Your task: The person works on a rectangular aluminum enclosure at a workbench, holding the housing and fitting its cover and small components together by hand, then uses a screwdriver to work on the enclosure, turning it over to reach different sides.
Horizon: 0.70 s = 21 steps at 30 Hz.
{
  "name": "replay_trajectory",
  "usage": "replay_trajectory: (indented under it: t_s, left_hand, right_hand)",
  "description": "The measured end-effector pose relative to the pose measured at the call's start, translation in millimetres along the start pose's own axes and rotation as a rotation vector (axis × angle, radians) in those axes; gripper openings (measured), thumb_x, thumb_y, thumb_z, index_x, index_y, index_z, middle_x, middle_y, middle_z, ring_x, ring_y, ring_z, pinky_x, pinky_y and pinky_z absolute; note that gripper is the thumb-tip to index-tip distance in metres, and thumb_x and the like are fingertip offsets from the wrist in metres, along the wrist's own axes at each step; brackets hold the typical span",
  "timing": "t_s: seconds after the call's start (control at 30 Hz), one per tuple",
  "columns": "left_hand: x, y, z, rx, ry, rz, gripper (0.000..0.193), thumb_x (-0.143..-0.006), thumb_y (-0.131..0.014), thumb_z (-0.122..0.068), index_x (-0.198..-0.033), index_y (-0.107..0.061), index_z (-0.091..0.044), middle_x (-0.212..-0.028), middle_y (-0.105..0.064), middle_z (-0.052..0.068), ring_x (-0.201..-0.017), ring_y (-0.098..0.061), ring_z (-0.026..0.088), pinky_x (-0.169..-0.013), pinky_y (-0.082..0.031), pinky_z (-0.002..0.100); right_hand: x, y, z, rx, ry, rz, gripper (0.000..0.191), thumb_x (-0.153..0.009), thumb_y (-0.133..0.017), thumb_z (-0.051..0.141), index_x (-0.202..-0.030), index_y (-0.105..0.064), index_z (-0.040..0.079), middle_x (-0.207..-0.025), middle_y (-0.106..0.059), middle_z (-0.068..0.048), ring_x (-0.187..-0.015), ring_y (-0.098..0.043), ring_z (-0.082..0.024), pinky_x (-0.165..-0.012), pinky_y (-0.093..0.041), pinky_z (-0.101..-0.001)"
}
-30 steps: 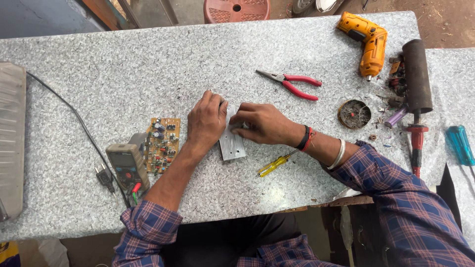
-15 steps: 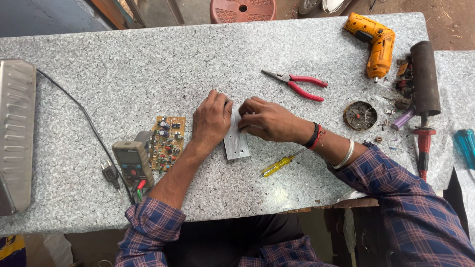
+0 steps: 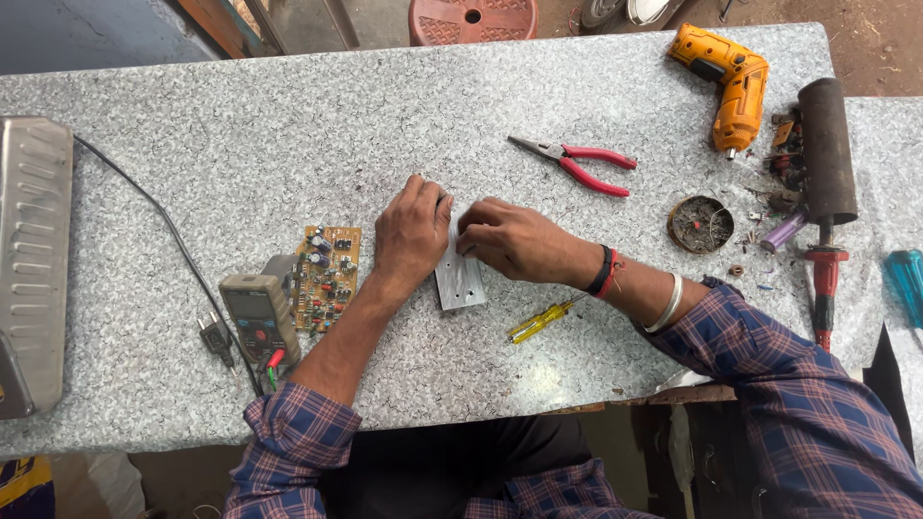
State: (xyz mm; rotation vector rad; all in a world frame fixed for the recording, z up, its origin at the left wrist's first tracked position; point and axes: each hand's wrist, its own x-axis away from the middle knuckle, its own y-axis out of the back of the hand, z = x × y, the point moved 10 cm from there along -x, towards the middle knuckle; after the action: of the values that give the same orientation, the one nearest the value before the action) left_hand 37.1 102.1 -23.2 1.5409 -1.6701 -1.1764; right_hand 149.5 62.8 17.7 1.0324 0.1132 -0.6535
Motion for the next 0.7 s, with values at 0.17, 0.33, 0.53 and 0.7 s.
replay_trajectory:
  t_s: [0.17, 0.33, 0.53, 0.7]
  left_hand:
    - [-0.6, -0.9, 0.9, 0.011, 0.010, 0.005, 0.026, -0.106, -0.055, -0.030, -0.099, -0.063, -0.006, -0.098, -0.059, 0.010, -0.083, -0.067, 0.027, -0.070, -0.056, 0.044]
    - [-0.2, 1.9, -0.7, -0.010, -0.003, -0.016, 0.026, -0.105, -0.056, -0.030, -0.097, -0.063, -0.006, -0.096, -0.059, 0.010, -0.082, -0.067, 0.027, -0.069, -0.056, 0.045]
    - [0.3, 0.0, -1.4, 0.022, -0.007, 0.019, 0.026, -0.106, -0.055, -0.029, -0.098, -0.061, -0.005, -0.098, -0.059, 0.011, -0.083, -0.068, 0.030, -0.070, -0.056, 0.046]
    - [-1.6, 6.5, -5.3, -0.007, -0.054, -0.031, 0.023, -0.103, -0.059, -0.028, -0.097, -0.063, -0.006, -0.099, -0.060, 0.012, -0.084, -0.068, 0.034, -0.071, -0.055, 0.050]
  right_hand:
    - [2.1, -14.2, -2.8, 0.021, -0.068, 0.056, 0.013, -0.097, -0.070, 0.019, -0.101, -0.074, 0.007, -0.104, -0.066, -0.009, -0.097, -0.067, -0.024, -0.082, -0.059, -0.0366]
    - [-2.4, -9.8, 2.8, 0.049, -0.022, 0.006, 0.014, -0.098, -0.067, 0.017, -0.102, -0.072, 0.004, -0.106, -0.066, -0.010, -0.096, -0.068, -0.025, -0.081, -0.059, -0.0380]
    - [-5.5, -2.6, -1.0, -0.043, -0.082, -0.023, 0.013, -0.095, -0.064, 0.012, -0.103, -0.069, 0.002, -0.100, -0.063, -0.014, -0.092, -0.065, -0.030, -0.080, -0.057, -0.0423]
    - [-3.6, -9.6, 8.9, -0.050, -0.007, 0.020, 0.009, -0.099, -0.064, 0.012, -0.102, -0.067, 0.004, -0.098, -0.062, -0.012, -0.091, -0.065, -0.030, -0.080, -0.056, -0.0428]
